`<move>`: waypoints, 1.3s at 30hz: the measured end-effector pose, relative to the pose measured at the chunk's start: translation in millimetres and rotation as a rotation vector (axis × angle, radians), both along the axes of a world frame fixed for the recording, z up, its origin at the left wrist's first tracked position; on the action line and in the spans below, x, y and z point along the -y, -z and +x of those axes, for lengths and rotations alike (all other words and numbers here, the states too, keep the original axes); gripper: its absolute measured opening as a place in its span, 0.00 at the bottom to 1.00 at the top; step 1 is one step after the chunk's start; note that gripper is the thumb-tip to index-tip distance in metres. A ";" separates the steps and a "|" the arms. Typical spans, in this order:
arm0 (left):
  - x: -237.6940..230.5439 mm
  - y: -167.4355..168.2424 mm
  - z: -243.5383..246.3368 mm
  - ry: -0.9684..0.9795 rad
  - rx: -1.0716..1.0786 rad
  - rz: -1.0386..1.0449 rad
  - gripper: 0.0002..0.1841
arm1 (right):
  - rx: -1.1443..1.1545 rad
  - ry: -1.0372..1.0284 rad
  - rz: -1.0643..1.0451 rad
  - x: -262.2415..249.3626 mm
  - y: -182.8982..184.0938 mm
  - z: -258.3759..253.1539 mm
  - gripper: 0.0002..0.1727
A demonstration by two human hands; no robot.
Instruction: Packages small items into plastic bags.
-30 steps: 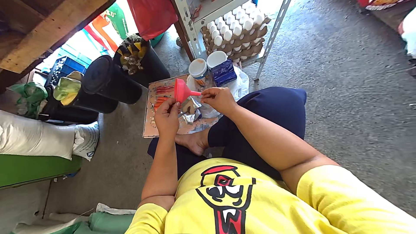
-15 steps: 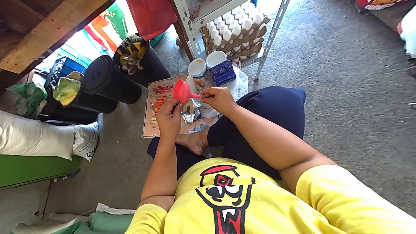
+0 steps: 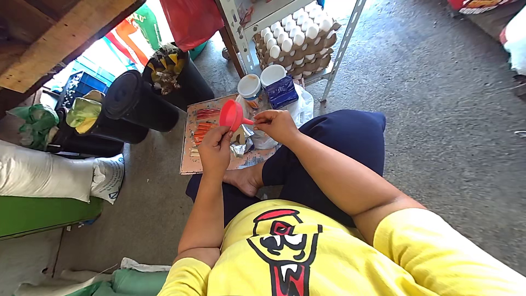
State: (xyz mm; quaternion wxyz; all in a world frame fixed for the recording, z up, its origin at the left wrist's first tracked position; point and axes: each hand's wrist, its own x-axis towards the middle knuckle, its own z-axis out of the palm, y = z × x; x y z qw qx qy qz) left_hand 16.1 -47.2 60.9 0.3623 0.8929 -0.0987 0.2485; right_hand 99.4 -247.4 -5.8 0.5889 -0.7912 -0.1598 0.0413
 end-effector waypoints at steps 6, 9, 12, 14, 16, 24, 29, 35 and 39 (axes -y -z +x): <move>0.4 1.5 -0.4 0.013 0.012 0.014 0.07 | -0.006 -0.011 -0.003 0.3 -0.4 -0.7 0.14; -0.9 1.5 0.7 -0.015 0.038 -0.013 0.07 | 0.004 -0.013 0.004 0.2 -0.4 -0.8 0.14; -1.3 -0.1 1.0 -0.046 -0.014 -0.108 0.08 | 0.006 -0.012 0.010 0.0 -0.1 -1.1 0.14; -0.8 -0.5 1.5 -0.071 -0.069 -0.197 0.08 | 0.002 -0.012 0.015 0.0 0.0 -0.6 0.14; -0.1 0.2 2.4 -0.095 -0.127 -0.284 0.08 | 0.001 -0.007 0.025 -0.2 0.4 -0.4 0.14; 0.1 6.1 5.4 -0.098 -0.204 -0.341 0.07 | -0.001 -0.007 0.023 -0.2 0.4 0.0 0.15; -1.1 8.2 5.4 -0.074 -0.155 -0.271 0.08 | 0.001 -0.009 0.016 -0.4 0.0 0.0 0.14; -0.7 7.5 2.5 -0.047 -0.111 -0.211 0.08 | -0.011 -0.004 -0.001 0.3 0.7 1.6 0.14; -1.4 6.4 1.5 -0.031 -0.096 -0.167 0.08 | -0.019 -0.008 0.002 0.5 -0.5 1.1 0.14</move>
